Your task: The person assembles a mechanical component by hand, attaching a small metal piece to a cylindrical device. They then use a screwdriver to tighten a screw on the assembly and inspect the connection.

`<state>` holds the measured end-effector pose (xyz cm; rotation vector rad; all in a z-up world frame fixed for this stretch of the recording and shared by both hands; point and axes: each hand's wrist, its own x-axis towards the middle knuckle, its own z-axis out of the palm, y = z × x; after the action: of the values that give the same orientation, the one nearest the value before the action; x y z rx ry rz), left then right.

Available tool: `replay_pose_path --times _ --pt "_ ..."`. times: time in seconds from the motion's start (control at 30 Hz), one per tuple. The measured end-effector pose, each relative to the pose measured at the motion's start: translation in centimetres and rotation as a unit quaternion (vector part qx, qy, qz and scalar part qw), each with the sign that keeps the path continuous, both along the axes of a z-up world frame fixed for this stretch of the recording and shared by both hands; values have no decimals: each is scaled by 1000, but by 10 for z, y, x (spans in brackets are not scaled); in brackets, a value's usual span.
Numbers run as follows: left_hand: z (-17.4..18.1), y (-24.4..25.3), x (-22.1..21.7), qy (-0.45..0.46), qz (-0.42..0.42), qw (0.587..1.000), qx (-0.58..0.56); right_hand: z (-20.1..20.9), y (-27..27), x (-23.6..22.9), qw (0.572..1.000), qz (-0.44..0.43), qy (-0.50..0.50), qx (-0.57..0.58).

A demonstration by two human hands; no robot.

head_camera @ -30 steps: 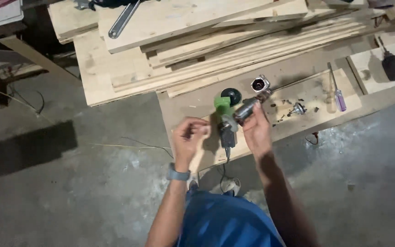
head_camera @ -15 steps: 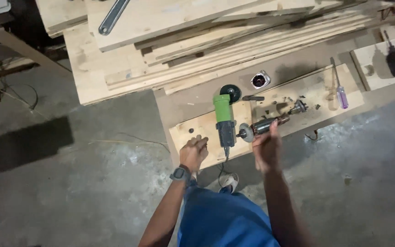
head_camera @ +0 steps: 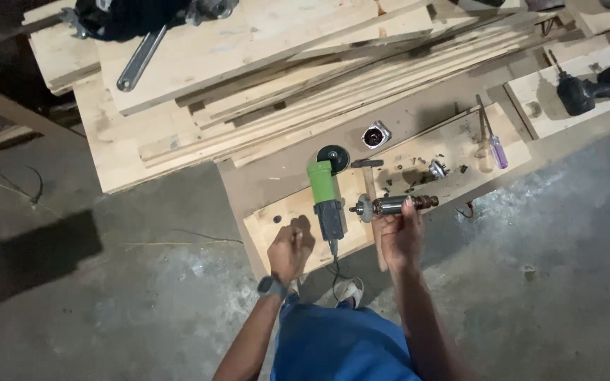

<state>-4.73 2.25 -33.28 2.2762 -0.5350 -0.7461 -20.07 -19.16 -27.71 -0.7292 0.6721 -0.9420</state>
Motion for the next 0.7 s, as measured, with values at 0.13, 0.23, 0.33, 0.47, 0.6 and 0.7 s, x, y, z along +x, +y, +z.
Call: replay_pose_path --times 0.13,0.23,0.33,0.47,0.6,0.7 --pt "36 -10 3 58 168 965 -193 -12 -5 -5 1000 -9 -10 3" --pt "30 -2 13 91 264 916 -287 -7 0 -2 1000 -13 -22 5" --pt "17 13 28 106 300 919 -233 -14 -7 -3 995 -74 -32 59" --pt "32 16 29 106 307 924 -204 -29 -20 -13 992 -118 -4 38" --pt "48 -3 25 136 283 928 -199 -22 -21 -18 987 -148 -9 56" --pt "49 -19 24 152 250 926 -238 -28 -20 -26 987 -155 13 41"
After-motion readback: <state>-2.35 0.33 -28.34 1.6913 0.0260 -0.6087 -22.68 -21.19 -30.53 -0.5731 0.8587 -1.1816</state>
